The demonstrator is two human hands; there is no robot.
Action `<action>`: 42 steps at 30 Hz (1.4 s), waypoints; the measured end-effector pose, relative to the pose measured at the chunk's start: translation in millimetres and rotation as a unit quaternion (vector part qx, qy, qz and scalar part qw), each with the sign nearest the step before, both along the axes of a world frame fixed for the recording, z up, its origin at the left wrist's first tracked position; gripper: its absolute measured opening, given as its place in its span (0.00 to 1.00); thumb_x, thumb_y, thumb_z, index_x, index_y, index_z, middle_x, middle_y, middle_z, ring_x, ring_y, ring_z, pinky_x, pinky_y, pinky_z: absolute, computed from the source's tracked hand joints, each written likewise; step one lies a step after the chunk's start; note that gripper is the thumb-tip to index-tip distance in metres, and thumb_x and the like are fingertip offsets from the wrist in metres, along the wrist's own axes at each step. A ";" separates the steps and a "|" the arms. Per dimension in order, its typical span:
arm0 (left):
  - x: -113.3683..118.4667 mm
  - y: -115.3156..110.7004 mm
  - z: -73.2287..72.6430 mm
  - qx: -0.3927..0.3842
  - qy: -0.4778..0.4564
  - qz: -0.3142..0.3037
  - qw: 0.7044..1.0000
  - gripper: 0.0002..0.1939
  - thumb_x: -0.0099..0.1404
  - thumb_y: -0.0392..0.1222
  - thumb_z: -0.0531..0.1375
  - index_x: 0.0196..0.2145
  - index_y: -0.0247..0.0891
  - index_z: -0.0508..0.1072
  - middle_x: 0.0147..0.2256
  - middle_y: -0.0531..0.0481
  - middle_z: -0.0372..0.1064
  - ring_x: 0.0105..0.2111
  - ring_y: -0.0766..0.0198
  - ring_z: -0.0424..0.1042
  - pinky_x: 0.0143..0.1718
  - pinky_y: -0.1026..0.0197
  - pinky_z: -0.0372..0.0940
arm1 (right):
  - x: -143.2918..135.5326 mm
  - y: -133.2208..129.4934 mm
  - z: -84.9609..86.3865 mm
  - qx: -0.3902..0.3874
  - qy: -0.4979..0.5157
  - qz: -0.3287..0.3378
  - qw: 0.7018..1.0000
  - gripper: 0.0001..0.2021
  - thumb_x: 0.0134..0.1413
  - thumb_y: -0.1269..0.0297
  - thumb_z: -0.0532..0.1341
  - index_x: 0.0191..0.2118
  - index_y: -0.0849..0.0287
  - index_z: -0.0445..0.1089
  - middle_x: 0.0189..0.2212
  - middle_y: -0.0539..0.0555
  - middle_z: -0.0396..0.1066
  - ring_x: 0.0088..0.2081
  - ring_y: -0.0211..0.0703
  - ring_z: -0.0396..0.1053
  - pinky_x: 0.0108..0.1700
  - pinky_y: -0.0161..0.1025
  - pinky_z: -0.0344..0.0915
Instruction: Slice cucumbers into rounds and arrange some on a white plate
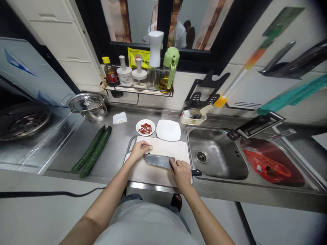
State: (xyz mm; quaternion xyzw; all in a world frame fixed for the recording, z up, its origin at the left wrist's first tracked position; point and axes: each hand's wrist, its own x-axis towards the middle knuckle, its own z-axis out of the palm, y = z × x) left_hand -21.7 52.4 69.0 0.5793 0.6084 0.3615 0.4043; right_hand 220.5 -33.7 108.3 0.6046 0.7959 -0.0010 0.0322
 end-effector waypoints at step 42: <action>-28.0 50.8 -43.3 -0.030 0.266 0.145 0.953 0.10 0.60 0.38 0.56 0.36 0.37 0.76 0.33 0.43 0.75 0.35 0.57 0.72 0.38 0.61 0.61 | 16.4 8.0 -6.0 -0.041 0.038 -0.072 0.996 0.17 0.56 0.69 0.56 0.52 0.52 0.70 0.34 0.54 0.73 0.38 0.43 0.67 0.40 0.37 0.52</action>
